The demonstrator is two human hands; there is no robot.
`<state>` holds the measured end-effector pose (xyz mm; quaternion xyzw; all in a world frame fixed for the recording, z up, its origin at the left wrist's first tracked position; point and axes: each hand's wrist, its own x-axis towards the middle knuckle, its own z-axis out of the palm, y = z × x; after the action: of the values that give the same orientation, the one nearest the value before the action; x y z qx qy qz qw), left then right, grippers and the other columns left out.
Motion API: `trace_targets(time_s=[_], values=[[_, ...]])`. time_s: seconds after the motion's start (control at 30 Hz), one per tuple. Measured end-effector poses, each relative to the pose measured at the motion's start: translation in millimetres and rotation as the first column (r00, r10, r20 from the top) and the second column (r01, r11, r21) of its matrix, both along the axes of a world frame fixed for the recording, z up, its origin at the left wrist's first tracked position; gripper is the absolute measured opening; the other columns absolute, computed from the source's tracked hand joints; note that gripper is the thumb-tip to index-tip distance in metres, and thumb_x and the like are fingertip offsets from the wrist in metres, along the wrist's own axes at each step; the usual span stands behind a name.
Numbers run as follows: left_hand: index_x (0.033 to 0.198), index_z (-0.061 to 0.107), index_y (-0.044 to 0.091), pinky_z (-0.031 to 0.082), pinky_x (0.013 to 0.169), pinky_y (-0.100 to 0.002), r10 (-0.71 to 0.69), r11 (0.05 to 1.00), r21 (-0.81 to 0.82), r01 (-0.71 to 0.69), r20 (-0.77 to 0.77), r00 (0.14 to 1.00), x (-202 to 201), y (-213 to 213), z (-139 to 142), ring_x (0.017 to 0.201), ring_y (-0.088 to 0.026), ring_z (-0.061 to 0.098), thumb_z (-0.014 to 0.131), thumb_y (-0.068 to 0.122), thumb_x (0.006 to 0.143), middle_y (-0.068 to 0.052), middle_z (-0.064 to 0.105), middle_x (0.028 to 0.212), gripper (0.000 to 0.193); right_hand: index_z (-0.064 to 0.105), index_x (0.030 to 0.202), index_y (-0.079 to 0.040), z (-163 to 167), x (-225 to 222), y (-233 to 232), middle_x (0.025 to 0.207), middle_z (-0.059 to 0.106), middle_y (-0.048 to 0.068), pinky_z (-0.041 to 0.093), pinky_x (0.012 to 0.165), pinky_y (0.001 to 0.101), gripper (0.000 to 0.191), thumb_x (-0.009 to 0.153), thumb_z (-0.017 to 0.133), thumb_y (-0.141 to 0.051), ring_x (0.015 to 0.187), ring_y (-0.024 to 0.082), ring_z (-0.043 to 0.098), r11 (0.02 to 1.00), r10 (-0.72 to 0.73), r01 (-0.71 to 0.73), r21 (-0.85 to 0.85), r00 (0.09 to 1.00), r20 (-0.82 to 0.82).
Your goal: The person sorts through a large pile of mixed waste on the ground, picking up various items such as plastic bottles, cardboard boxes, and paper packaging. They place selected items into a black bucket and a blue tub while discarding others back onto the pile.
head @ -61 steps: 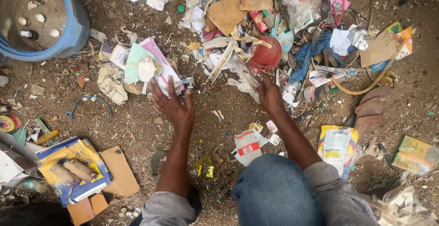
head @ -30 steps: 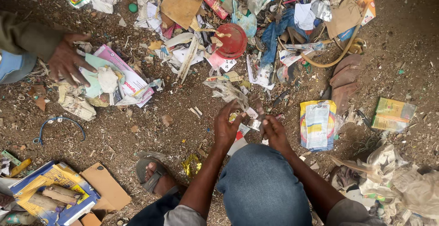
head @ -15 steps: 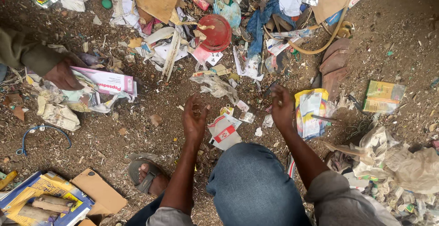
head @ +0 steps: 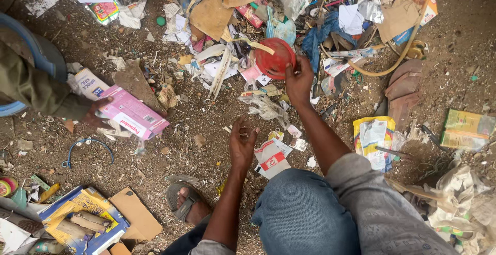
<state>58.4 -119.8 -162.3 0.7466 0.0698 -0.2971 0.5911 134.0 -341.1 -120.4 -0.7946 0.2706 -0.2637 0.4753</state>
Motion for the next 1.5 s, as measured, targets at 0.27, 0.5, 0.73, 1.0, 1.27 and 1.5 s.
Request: trace_targets(time_s=[0.27, 0.5, 0.73, 1.0, 1.27, 1.5], values=[[0.132, 0.056, 0.004, 0.066, 0.087, -0.038, 0.094, 0.966, -0.236, -0.110, -0.079, 0.992, 10.3, 4.6, -16.1, 0.100, -0.023, 0.073, 0.069, 0.014, 0.091, -0.015, 0.071, 0.116, 0.044, 0.068, 0.103, -0.004, -37.0, -128.6, 46.9, 0.087, 0.066, 0.003, 0.053, 0.061, 0.0272, 0.008, 0.095, 0.068, -0.004, 0.071, 0.009, 0.058, 0.810, 0.458, -0.236, 0.536, 0.825, -0.330], [0.109, 0.069, 0.000, 0.054, 0.079, -0.027, 0.273, 0.933, -0.254, -0.255, 0.040, 0.961, 29.8, 47.1, -70.7, 0.087, -0.010, 0.064, 0.067, 0.015, 0.100, -0.006, 0.073, 0.096, 0.018, 0.060, 0.133, -0.005, -72.8, -94.2, 44.1, 0.110, 0.069, 0.003, 0.053, 0.081, 0.0239, 0.039, 0.095, 0.067, -0.004, 0.093, 0.009, 0.063, 0.746, 0.565, -0.423, 0.514, 0.810, -0.154], [0.110, 0.073, 0.004, 0.058, 0.067, -0.033, 0.586, 0.787, 0.060, -0.614, 0.238, 0.775, 111.6, 208.5, -64.7, 0.074, -0.016, 0.070, 0.067, 0.016, 0.093, -0.007, 0.075, 0.089, 0.021, 0.061, 0.136, -0.004, -74.3, -72.7, 24.5, 0.113, 0.071, 0.012, 0.056, 0.082, 0.0315, 0.038, 0.099, 0.065, -0.011, 0.096, 0.018, 0.069, 0.787, 0.587, -0.425, 0.447, 0.740, -0.330], [0.126, 0.060, 0.005, 0.062, 0.087, -0.047, 0.930, 0.361, -0.319, -0.876, 0.198, 0.311, 223.6, 364.6, 64.1, 0.103, -0.027, 0.070, 0.062, 0.023, 0.095, -0.018, 0.066, 0.122, 0.036, 0.062, 0.137, -0.004, -103.6, -77.1, 29.8, 0.110, 0.074, 0.016, 0.056, 0.078, 0.0344, 0.042, 0.096, 0.068, -0.011, 0.087, 0.023, 0.070, 0.760, 0.627, -0.444, 0.475, 0.694, -0.354], [0.166, 0.006, 0.021, 0.033, 0.124, -0.070, 0.751, 0.623, -0.495, -0.606, 0.594, 0.287, 310.8, 460.8, 206.6, 0.163, -0.038, 0.020, 0.060, 0.066, 0.101, -0.014, 0.011, 0.176, 0.096, 0.065, 0.129, -0.006, -58.1, -74.2, 43.4, 0.106, 0.072, 0.007, 0.054, 0.071, 0.0272, 0.033, 0.097, 0.068, -0.013, 0.088, 0.014, 0.066, 0.805, 0.536, -0.342, 0.484, 0.770, -0.346], [0.161, 0.020, 0.011, 0.056, 0.102, -0.043, 0.679, 0.659, -0.207, -0.723, 0.577, 0.454, 217.3, 283.5, 71.0, 0.126, -0.028, 0.058, 0.063, 0.042, 0.106, -0.018, 0.044, 0.145, 0.076, 0.062, 0.134, -0.006, -10.1, -21.6, 46.9, 0.124, 0.066, 0.016, 0.056, 0.089, 0.0345, 0.042, 0.093, 0.072, -0.007, 0.102, 0.022, 0.068, 0.808, 0.517, -0.583, -0.085, 0.771, -0.371]])
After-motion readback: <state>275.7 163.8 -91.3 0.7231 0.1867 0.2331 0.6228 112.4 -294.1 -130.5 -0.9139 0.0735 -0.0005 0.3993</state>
